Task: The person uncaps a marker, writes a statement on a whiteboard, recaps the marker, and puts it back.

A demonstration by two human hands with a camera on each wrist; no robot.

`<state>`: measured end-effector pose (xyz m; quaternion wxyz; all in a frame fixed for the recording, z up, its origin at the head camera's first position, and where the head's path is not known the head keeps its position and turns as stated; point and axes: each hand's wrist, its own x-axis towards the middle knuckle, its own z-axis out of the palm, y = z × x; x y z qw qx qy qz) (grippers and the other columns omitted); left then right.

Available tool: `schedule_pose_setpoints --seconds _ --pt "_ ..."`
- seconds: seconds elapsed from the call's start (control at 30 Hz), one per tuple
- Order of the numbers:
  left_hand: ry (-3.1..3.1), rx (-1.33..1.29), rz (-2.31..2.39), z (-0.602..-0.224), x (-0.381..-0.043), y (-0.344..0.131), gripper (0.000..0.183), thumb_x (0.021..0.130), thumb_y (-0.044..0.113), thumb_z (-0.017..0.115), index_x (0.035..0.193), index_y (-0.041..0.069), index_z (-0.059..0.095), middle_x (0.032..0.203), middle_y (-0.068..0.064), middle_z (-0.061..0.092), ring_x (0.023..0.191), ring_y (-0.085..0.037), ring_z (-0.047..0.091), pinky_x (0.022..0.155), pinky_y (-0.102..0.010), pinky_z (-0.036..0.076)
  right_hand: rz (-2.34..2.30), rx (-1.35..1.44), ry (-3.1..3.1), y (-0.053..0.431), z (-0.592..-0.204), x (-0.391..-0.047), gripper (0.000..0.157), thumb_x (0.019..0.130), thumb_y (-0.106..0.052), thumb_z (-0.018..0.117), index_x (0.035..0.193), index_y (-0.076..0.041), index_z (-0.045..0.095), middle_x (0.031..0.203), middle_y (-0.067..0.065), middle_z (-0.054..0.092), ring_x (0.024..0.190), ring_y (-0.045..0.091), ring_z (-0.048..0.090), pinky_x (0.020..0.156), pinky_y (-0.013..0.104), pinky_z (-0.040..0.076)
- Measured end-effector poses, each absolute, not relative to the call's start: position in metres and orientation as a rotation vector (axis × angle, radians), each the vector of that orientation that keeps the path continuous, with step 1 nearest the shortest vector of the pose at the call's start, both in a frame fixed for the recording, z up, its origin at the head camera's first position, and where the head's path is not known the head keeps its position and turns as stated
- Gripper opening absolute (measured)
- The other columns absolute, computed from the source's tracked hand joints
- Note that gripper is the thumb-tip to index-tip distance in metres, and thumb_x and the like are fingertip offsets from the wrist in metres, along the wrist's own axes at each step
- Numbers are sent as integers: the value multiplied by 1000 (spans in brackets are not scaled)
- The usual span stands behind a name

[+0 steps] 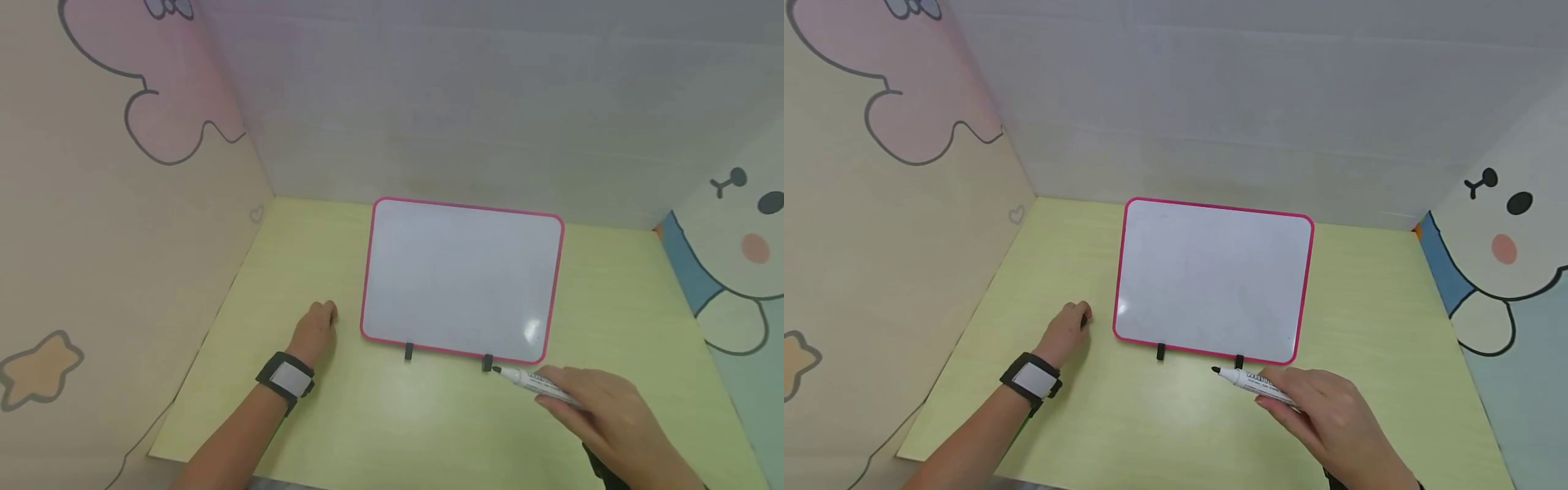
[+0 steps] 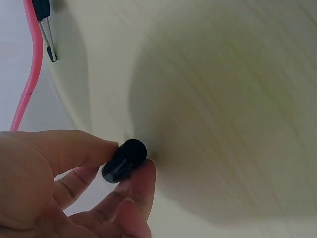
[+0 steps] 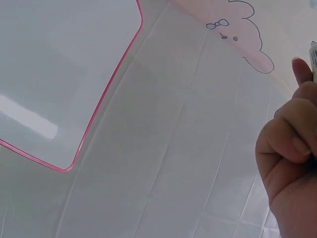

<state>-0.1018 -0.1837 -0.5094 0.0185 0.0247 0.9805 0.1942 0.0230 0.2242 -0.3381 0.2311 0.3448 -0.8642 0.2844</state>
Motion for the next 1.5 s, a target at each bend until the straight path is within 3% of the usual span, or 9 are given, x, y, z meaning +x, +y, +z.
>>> schedule_pose_setpoints --seconds 0.17,0.67,0.83,0.97,1.07,1.17,1.33,1.4,1.5 --pt "3051 46 633 -509 -99 -183 13 85 -4 61 93 2 53 84 -10 41 59 -17 42 51 -26 38 782 939 -2408 224 -337 23 40 96 -44 48 101 -11 70 84 -8 69 76 -6 55 72 13 48" --pt "3055 81 550 -512 -99 -184 14 80 3 71 81 3 57 74 -7 48 65 -18 46 54 -29 41 753 919 -2412 227 -339 23 41 95 -45 48 102 -11 70 84 -6 70 76 -5 57 72 13 49" --pt "3049 68 616 -504 -104 -182 12 84 9 68 84 4 58 77 -7 47 65 -18 45 55 -28 37 753 917 -2382 228 -341 23 42 96 -45 48 100 -10 71 84 -5 69 77 -4 57 72 12 49" --pt "3057 53 750 -484 -113 -177 14 91 18 60 93 4 59 82 -8 49 69 -18 47 57 -27 39 770 920 -2359 229 -343 23 43 96 -44 48 99 -8 71 84 -5 69 78 -5 56 73 11 49" --pt "3034 89 1029 -466 -121 -173 24 96 24 53 108 4 58 91 -9 53 80 -20 52 65 -30 45 773 915 -2352 229 -344 23 43 95 -44 48 99 -8 71 84 -4 69 78 -6 56 74 10 49" --pt "2966 186 1319 -455 -128 -169 38 99 28 48 130 6 49 111 -11 56 100 -25 56 81 -38 50 777 904 -2372 229 -344 23 43 95 -45 49 100 -8 70 85 -4 69 78 -6 56 74 9 49" --pt "2786 276 1586 -460 -137 -163 54 100 29 44 149 13 28 148 -10 37 129 -31 43 104 -50 40 777 892 -2390 228 -345 24 44 95 -45 48 102 -8 70 86 -4 70 78 -6 56 72 10 49" --pt "2718 252 1660 -464 -142 -161 55 101 27 44 150 14 25 150 -9 35 131 -30 43 106 -49 38 770 882 -2391 228 -346 24 45 95 -46 47 102 -8 70 86 -4 70 79 -6 56 73 10 49" --pt "2667 214 1742 -471 -150 -158 52 100 23 45 148 10 30 143 -12 46 123 -28 52 105 -45 41 768 879 -2368 227 -348 24 45 95 -46 48 101 -8 70 86 -3 70 78 -5 57 74 10 49"
